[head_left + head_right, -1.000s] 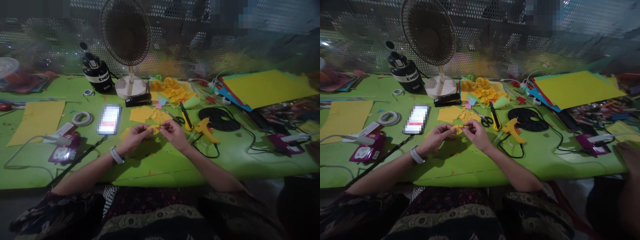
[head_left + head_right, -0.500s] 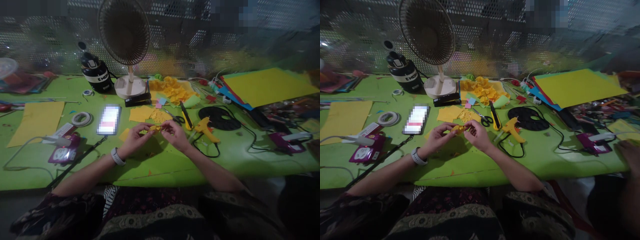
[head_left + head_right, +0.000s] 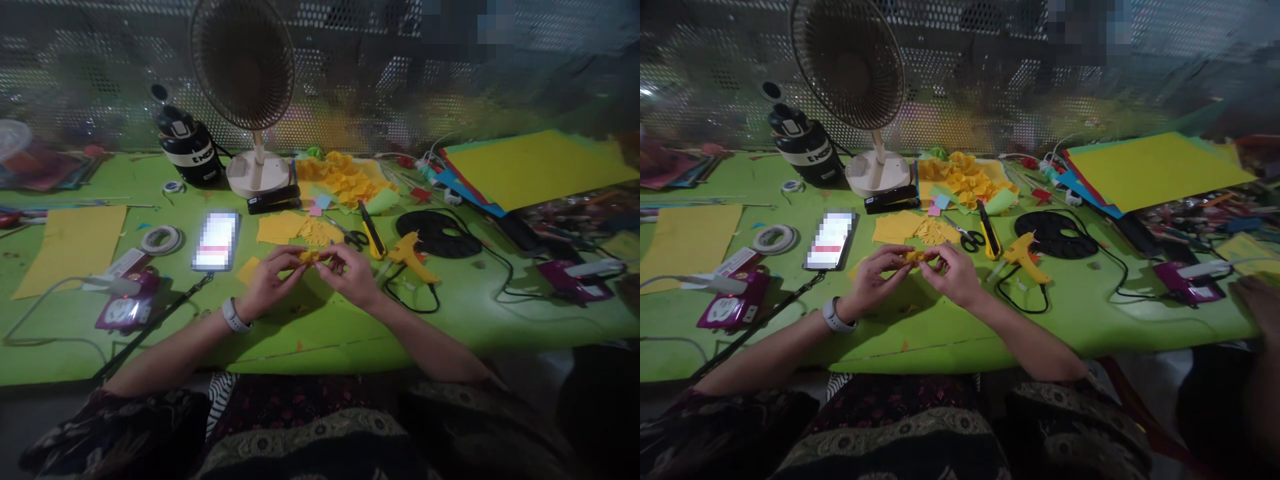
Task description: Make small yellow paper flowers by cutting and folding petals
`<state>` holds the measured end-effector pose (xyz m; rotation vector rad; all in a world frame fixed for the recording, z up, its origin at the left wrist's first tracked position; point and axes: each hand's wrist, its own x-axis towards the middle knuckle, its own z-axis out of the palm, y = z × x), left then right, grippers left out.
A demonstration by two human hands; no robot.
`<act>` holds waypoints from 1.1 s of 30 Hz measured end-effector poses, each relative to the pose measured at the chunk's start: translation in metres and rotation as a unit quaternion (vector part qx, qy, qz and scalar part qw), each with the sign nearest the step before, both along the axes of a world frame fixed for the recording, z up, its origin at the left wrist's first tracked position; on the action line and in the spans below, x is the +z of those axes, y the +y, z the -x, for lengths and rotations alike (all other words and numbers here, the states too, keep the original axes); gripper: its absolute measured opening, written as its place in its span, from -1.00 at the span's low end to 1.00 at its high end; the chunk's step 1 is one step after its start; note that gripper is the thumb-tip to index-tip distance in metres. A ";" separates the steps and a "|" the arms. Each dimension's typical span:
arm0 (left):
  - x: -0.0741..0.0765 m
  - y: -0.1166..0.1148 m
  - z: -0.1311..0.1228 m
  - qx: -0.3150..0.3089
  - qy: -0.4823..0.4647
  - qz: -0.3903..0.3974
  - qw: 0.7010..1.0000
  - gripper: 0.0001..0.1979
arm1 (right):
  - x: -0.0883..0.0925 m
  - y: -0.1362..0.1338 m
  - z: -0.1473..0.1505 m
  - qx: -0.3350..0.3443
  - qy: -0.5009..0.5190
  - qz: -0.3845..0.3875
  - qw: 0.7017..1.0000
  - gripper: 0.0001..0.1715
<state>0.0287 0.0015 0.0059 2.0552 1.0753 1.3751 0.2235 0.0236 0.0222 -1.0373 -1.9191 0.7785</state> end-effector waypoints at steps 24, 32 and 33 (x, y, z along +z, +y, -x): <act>-0.005 0.000 0.002 -0.009 0.016 -0.022 1.000 -0.97 | 0.001 -0.001 0.001 -0.002 -0.010 -0.031 0.999 -0.93; -0.005 0.001 0.002 -0.012 0.017 -0.022 1.000 -0.96 | -0.001 0.000 0.000 0.005 -0.005 -0.040 0.999 -0.93; -0.006 0.001 0.002 -0.013 0.017 -0.023 1.000 -0.96 | -0.001 0.000 0.001 0.005 -0.005 -0.041 0.999 -0.93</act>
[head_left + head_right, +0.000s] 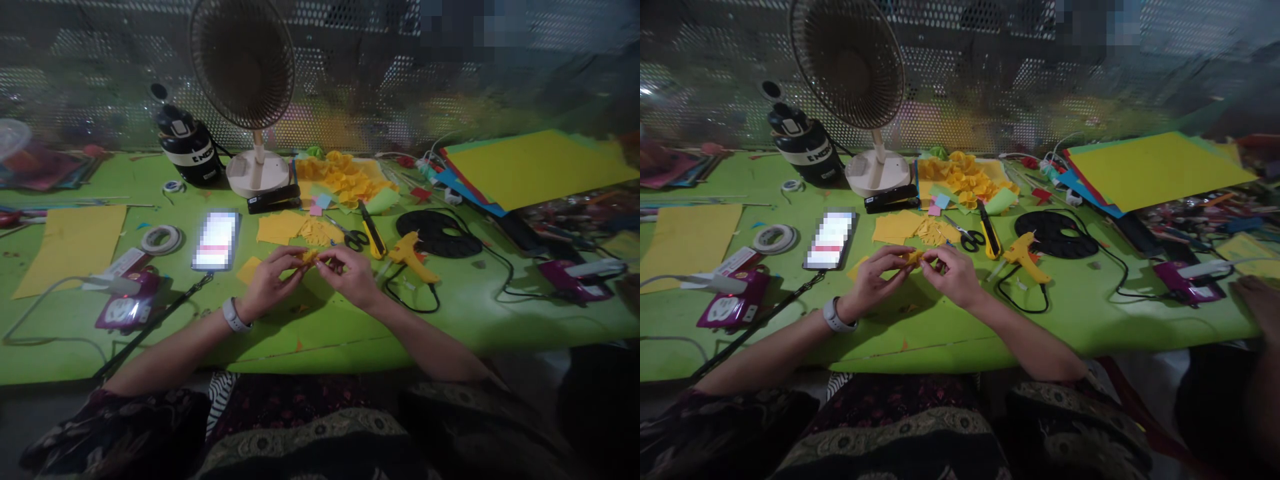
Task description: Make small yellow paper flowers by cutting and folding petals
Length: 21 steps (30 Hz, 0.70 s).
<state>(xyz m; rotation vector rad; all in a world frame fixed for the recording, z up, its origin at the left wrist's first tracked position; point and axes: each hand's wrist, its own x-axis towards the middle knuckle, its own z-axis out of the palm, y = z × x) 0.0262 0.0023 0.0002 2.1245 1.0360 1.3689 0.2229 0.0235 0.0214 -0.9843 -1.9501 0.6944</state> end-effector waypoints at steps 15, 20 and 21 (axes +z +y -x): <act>0.003 -0.001 -0.002 0.004 -0.082 0.107 0.991 -0.90 | 0.003 0.000 -0.003 -0.006 0.003 0.019 1.000 -0.84; 0.002 0.002 -0.001 0.004 -0.196 0.252 0.948 -0.81 | 0.004 0.002 -0.004 -0.032 0.039 0.045 0.998 -0.80; 0.002 0.002 0.000 0.001 -0.207 0.272 0.940 -0.79 | 0.003 0.003 -0.003 -0.028 0.042 0.051 0.997 -0.81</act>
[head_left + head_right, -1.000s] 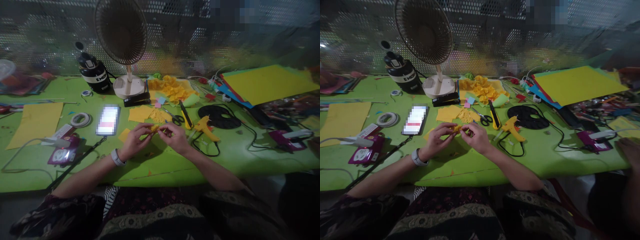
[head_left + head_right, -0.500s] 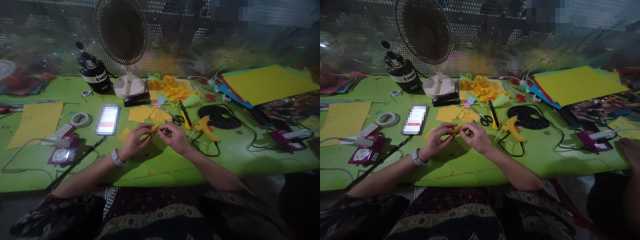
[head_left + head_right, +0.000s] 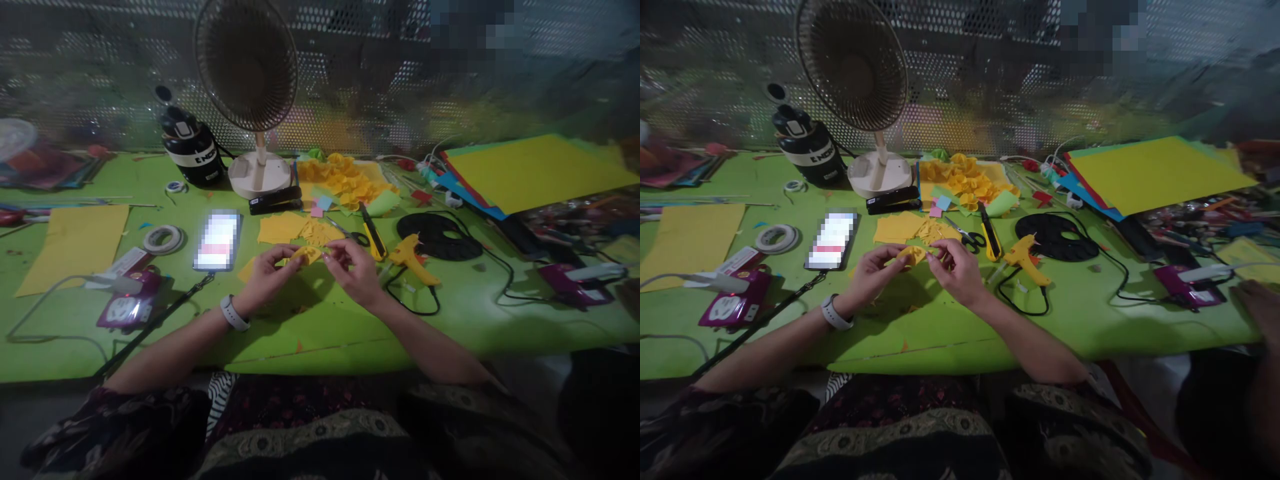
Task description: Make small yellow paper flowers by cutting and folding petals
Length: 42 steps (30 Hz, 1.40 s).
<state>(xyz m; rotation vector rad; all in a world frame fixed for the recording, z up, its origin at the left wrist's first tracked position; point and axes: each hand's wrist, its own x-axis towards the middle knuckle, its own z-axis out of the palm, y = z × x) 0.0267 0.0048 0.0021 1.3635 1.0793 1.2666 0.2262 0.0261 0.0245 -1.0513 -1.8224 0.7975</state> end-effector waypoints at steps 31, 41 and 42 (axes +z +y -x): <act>0.004 -0.001 -0.002 -0.028 0.011 -0.019 0.999 -0.81 | -0.007 0.005 0.000 -0.025 -0.109 -0.280 0.953 -0.77; 0.006 -0.004 -0.004 -0.036 0.033 -0.055 0.997 -0.86 | -0.008 0.004 0.001 -0.007 -0.130 -0.293 0.947 -0.83; 0.005 -0.004 -0.004 -0.037 0.031 -0.054 0.997 -0.86 | -0.008 0.004 0.001 -0.008 -0.129 -0.302 0.944 -0.84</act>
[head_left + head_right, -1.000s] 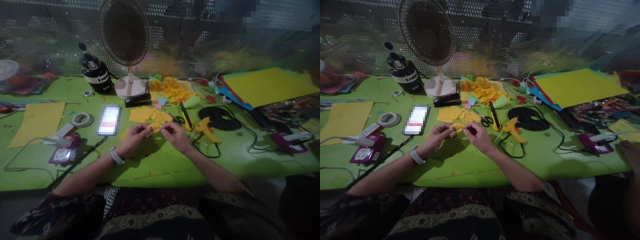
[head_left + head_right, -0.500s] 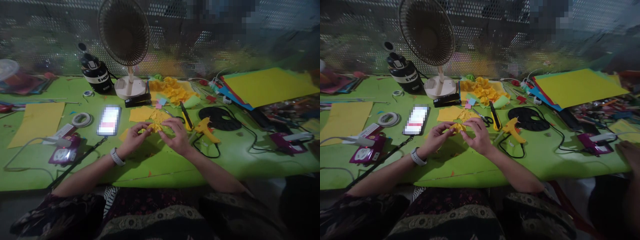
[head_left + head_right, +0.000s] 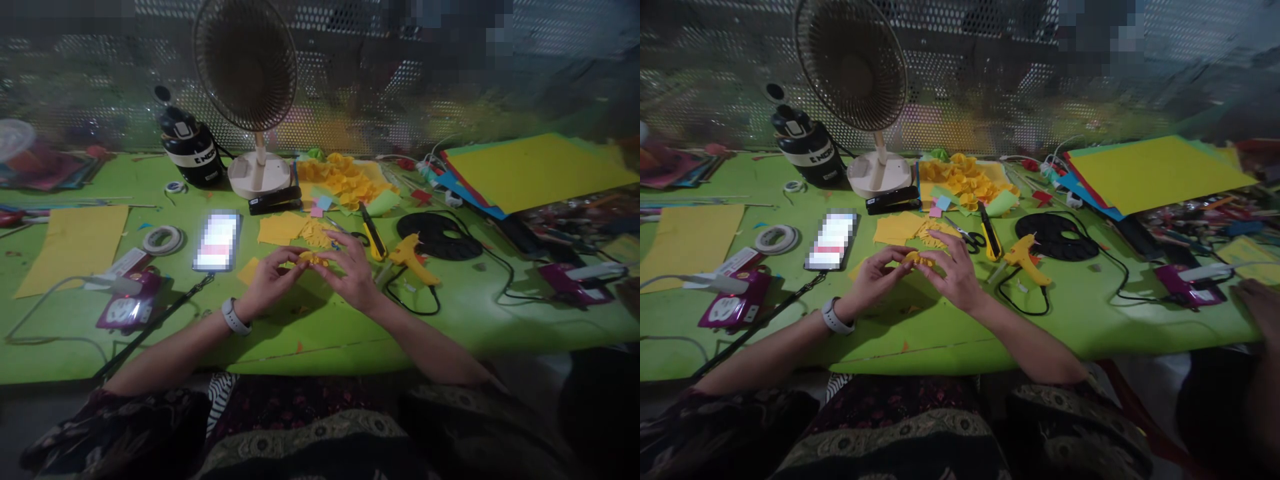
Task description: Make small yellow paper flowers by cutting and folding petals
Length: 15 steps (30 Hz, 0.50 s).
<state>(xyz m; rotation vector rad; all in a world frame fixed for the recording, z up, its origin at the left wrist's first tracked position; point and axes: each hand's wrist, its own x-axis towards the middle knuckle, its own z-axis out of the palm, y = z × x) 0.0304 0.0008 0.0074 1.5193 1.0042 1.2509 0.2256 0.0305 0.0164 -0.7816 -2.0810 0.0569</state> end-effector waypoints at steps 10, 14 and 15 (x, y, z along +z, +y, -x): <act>-0.001 -0.001 -0.001 -0.012 -0.038 0.043 0.998 -0.79 | -0.001 0.000 0.000 0.009 0.025 -0.008 1.000 -0.92; -0.003 -0.002 -0.001 -0.013 -0.035 0.039 0.999 -0.82 | -0.001 0.000 0.000 0.022 0.032 0.000 0.999 -0.94; -0.003 -0.002 -0.001 -0.013 -0.033 0.037 0.999 -0.83 | -0.002 0.000 0.000 0.023 0.033 0.001 0.999 -0.94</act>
